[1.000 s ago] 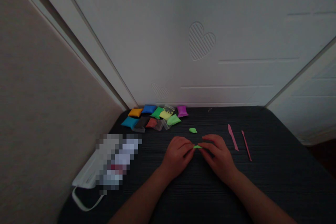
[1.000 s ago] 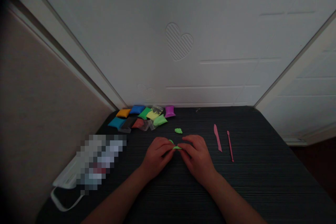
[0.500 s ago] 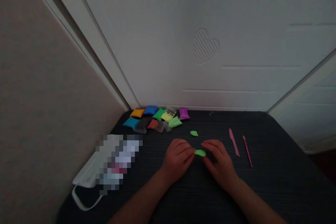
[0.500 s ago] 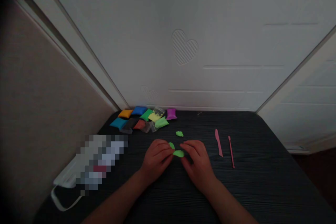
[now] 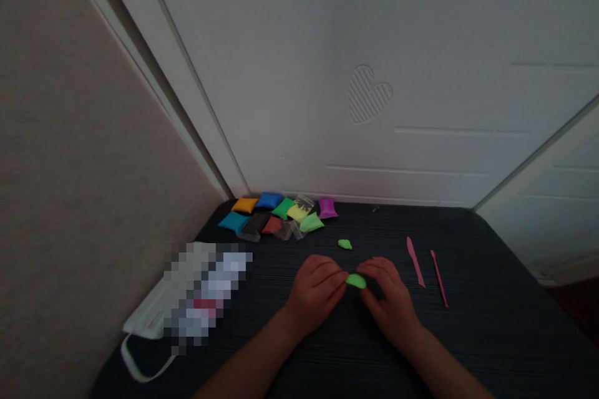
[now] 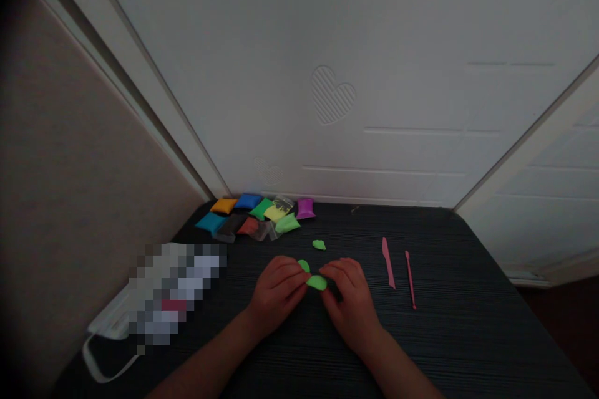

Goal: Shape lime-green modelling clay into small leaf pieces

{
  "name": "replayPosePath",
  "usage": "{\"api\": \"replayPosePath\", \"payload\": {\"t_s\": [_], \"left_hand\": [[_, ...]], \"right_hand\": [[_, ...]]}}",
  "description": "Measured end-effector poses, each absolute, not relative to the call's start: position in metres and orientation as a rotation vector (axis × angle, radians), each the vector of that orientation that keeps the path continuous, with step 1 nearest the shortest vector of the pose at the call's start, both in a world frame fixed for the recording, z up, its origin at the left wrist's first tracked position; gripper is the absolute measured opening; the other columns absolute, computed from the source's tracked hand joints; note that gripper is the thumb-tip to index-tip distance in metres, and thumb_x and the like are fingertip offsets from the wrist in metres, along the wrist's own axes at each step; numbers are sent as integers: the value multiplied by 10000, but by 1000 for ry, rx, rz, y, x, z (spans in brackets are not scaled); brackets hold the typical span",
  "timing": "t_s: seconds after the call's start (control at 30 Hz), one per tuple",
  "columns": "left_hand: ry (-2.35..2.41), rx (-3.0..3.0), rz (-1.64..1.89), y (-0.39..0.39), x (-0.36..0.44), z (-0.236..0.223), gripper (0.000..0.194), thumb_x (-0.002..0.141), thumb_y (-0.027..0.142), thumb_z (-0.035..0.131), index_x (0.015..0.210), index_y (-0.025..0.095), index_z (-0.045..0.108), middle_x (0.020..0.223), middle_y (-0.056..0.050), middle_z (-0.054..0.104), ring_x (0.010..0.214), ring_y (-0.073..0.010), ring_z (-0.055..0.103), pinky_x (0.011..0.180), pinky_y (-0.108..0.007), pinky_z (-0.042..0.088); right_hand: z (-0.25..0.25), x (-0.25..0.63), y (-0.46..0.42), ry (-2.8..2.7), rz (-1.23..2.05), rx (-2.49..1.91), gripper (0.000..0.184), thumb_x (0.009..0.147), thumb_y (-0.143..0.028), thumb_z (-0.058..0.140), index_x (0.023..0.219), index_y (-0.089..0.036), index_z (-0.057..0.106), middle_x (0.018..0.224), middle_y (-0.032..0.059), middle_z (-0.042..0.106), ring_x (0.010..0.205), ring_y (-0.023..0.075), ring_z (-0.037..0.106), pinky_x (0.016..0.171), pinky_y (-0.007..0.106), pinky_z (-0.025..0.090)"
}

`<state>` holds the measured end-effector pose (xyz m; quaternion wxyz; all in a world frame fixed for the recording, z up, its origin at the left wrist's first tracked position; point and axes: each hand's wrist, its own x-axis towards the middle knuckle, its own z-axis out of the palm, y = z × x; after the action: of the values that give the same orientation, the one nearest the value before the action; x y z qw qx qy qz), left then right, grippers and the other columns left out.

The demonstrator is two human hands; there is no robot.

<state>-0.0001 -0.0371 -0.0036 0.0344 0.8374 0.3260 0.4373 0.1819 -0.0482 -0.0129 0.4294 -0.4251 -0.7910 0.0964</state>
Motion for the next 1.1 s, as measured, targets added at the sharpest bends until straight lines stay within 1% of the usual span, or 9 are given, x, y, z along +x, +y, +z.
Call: {"api": "replayPosePath", "payload": {"t_s": [0.2, 0.3, 0.37, 0.43, 0.57, 0.77, 0.97, 1.1], "left_hand": [[1033, 2532, 1304, -37, 0, -5, 205, 716, 88, 590, 904, 169, 584, 838, -39, 629, 823, -159, 534, 784, -342, 458], [1026, 2513, 1286, -35, 0, -5, 212, 723, 97, 587, 916, 182, 590, 847, -34, 631, 838, -159, 529, 797, -343, 449], [1033, 2438, 1277, -35, 1, -3, 166, 735, 112, 577, 884, 183, 600, 837, -34, 626, 834, -156, 532, 794, -335, 449], [1065, 2300, 1209, -36, 3, 0, 109, 749, 142, 569, 846, 175, 605, 823, -40, 614, 816, -150, 542, 766, -312, 458], [1128, 2079, 1016, -39, 7, 5, 66, 773, 199, 547, 795, 161, 597, 779, -39, 594, 753, -139, 556, 691, -273, 466], [1111, 2105, 1039, -40, 8, 3, 107, 807, 198, 494, 842, 167, 590, 797, -43, 601, 778, -146, 552, 715, -281, 454], [1120, 2289, 1066, -38, 8, -3, 98, 803, 178, 493, 816, 165, 590, 764, -42, 608, 753, -158, 538, 705, -304, 448], [1103, 2350, 1076, -37, 6, -5, 119, 809, 176, 486, 866, 172, 590, 808, -50, 616, 775, -164, 538, 724, -324, 448]], "right_hand": [[-13, 182, -48, -2010, 284, -1077, 197, 752, -122, 531, 921, -218, 558, 875, 45, 606, 854, 194, 557, 874, 466, 393], [-13, 181, -48, -2012, 297, -1086, 193, 759, -135, 529, 931, -220, 553, 885, 48, 608, 867, 197, 557, 884, 466, 385], [-12, 181, -48, -2005, 337, -1105, 219, 770, -160, 527, 982, -216, 531, 916, 56, 609, 897, 204, 550, 889, 464, 382], [-10, 180, -48, -2001, 400, -1115, 204, 790, -182, 509, 990, -217, 519, 913, 53, 612, 894, 202, 549, 887, 458, 384], [-6, 178, -49, -1991, 494, -1116, 94, 816, -185, 473, 873, -220, 539, 798, 20, 612, 795, 172, 562, 881, 436, 386], [-6, 175, -50, -1952, 530, -1120, 88, 811, -182, 481, 836, -222, 555, 736, 0, 620, 716, 155, 572, 891, 431, 383], [-9, 175, -51, -1901, 500, -1166, 164, 793, -200, 514, 946, -222, 566, 879, 41, 627, 845, 187, 562, 769, 369, 455], [-8, 176, -51, -1876, 526, -1162, 123, 789, -209, 522, 893, -222, 587, 835, 35, 629, 811, 183, 570, 738, 353, 463]]}}
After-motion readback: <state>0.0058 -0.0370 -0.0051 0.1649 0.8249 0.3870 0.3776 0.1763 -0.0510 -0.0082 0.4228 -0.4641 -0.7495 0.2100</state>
